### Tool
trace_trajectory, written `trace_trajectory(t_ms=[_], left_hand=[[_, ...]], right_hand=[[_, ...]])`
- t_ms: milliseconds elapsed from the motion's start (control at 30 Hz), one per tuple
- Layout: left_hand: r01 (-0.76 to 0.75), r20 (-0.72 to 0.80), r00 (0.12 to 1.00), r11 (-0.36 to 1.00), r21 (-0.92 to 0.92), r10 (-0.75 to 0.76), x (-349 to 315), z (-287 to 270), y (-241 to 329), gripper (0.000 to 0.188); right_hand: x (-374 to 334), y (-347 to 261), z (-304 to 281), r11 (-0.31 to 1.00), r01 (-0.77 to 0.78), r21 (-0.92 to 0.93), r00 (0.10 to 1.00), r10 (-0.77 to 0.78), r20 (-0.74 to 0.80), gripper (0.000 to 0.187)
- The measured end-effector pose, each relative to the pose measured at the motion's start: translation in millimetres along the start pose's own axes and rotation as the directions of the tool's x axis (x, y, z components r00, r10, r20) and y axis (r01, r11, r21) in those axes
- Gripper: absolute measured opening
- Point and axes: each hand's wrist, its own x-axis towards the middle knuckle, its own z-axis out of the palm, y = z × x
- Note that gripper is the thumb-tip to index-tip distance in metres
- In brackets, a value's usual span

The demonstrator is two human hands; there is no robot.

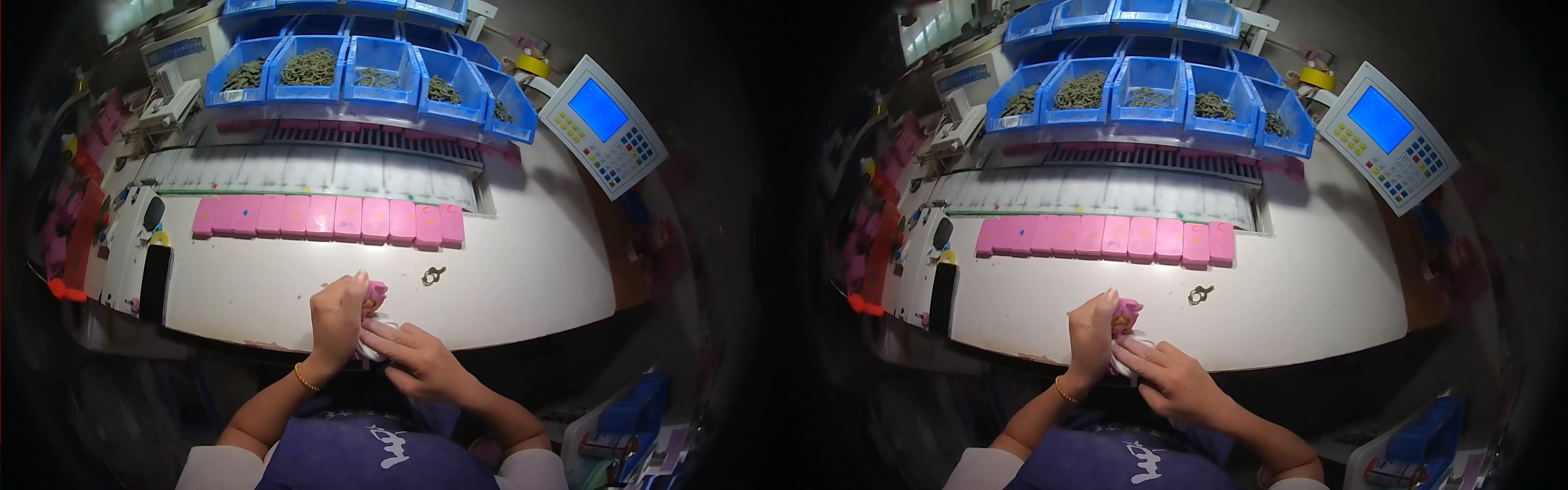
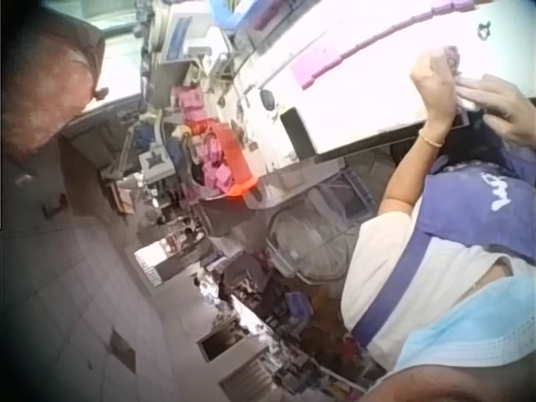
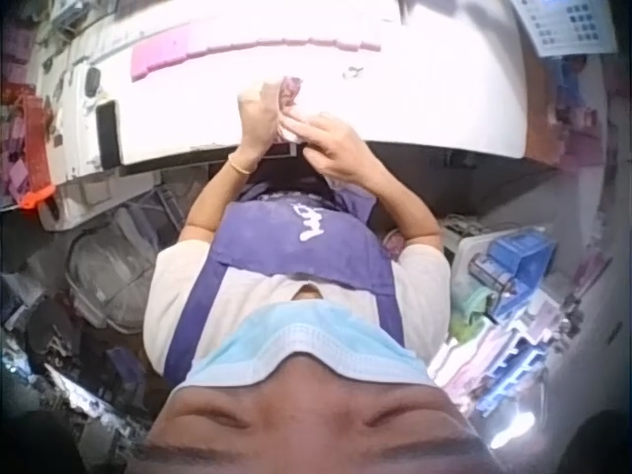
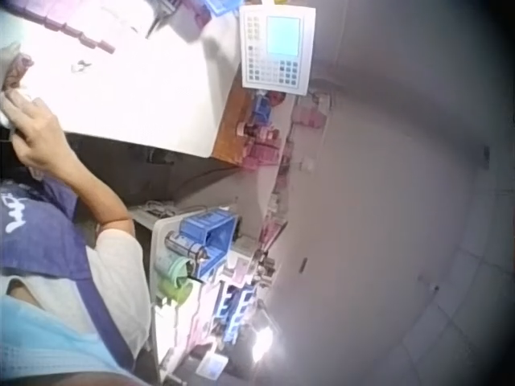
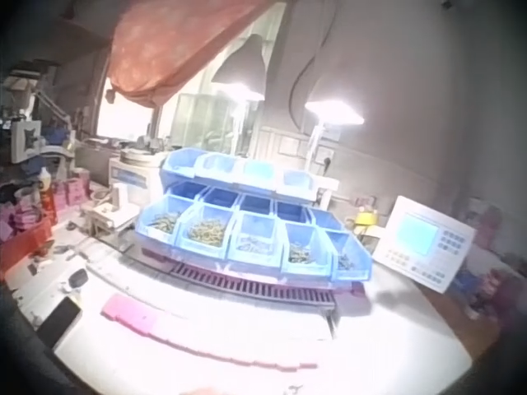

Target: Placing small dark components and metal rings into pink heart-shaped molds on a production line.

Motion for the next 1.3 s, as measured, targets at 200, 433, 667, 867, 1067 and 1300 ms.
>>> trace_trajectory(t_ms=[200, 433, 667, 867, 1067, 1300], left_hand=[[0.057, 0.017, 0.998, 0.998, -0.033, -0.056, -2, -6, -3, 0.043], [0.527, 0.204, 0.848, 0.735, -0.426, -0.49, 6, -19, -1, 0.055], [0.501, 0.319, 0.863, 0.746, -0.438, -0.391, -10, -6, 16, 0.053], [0.337, 0.371, 0.912, 0.835, -0.434, -0.175, -21, -13, 15, 0.043], [0.07, 0.417, 0.909, 0.976, -0.206, 0.023, -16, -26, 8, 0.031], [-0.249, 0.462, 0.866, 0.966, 0.07, 0.19, -14, -30, 17, 0.022]], right_hand=[[1, 0, -12, 0.998, 0.01, 0.055, 0.997, -0.006, -0.074, 0.059], [-35, 27, -71, 0.533, -0.411, -0.739, 0.91, 0.193, -0.366, 0.054], [6, 6, -2, 0.987, 0.031, -0.158, 0.904, -0.096, -0.417, 0.051], [-7, 17, 19, 0.792, 0.358, -0.495, 0.689, -0.582, -0.432, 0.023], [-5, 18, 18, 0.765, 0.363, -0.531, 0.637, -0.62, -0.458, 0.022], [-8, 19, 19, 0.782, 0.318, -0.536, 0.614, -0.601, -0.513, 0.027]])
